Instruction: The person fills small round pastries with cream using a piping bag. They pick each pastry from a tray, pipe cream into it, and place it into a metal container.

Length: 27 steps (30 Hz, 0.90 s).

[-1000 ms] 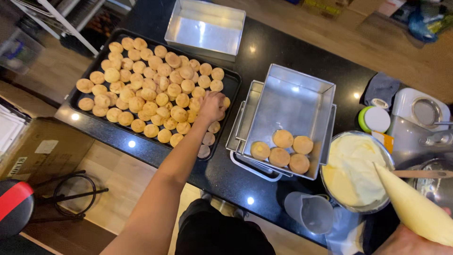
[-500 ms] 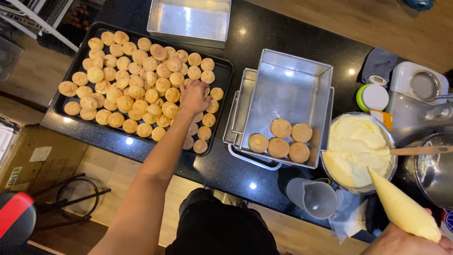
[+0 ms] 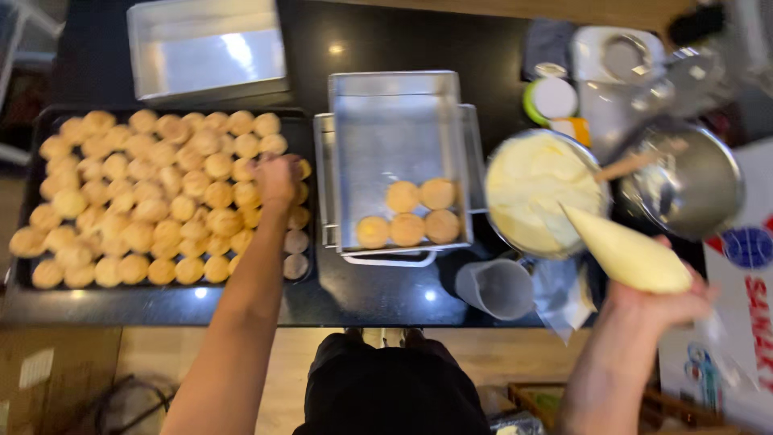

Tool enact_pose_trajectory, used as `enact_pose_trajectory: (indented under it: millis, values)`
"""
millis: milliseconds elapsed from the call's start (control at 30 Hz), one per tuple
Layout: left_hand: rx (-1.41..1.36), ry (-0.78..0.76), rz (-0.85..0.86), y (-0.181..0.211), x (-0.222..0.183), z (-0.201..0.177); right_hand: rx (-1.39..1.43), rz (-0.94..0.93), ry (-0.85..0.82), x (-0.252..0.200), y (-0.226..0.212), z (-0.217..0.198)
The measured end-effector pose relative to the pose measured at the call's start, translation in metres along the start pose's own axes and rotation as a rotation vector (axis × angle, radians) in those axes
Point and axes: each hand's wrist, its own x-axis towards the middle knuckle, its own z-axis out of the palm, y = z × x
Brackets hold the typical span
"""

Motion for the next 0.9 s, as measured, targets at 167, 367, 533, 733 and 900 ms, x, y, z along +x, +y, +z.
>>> enact_pose_trajectory:
  millis: [167,367,533,733,900]
  values:
    - [-0.772,0.392,-0.374,0.045,0.016,-0.085,0.17,0.263,0.02,-0.05,0.0,0.062]
    - [-1.39,0.336,-0.55,0.191,0.005,-0.256,0.098,0.432,-0.15,-0.105,0.003,0.119]
    - [-2.111,-0.173,-0.568,0.314,-0.007,-0.325,0.185,0.498,-0.404,-0.136,0.008,0.156]
    - [-2.152,-0.351,-0.648,0.354,-0.005,-0.338,0.181,0.463,-0.473,-0.148,0.005,0.176]
    - [-2.168,-0.4,-0.554,0.359,-0.014,-0.336,0.184,0.405,-0.516,-0.147,-0.003,0.177]
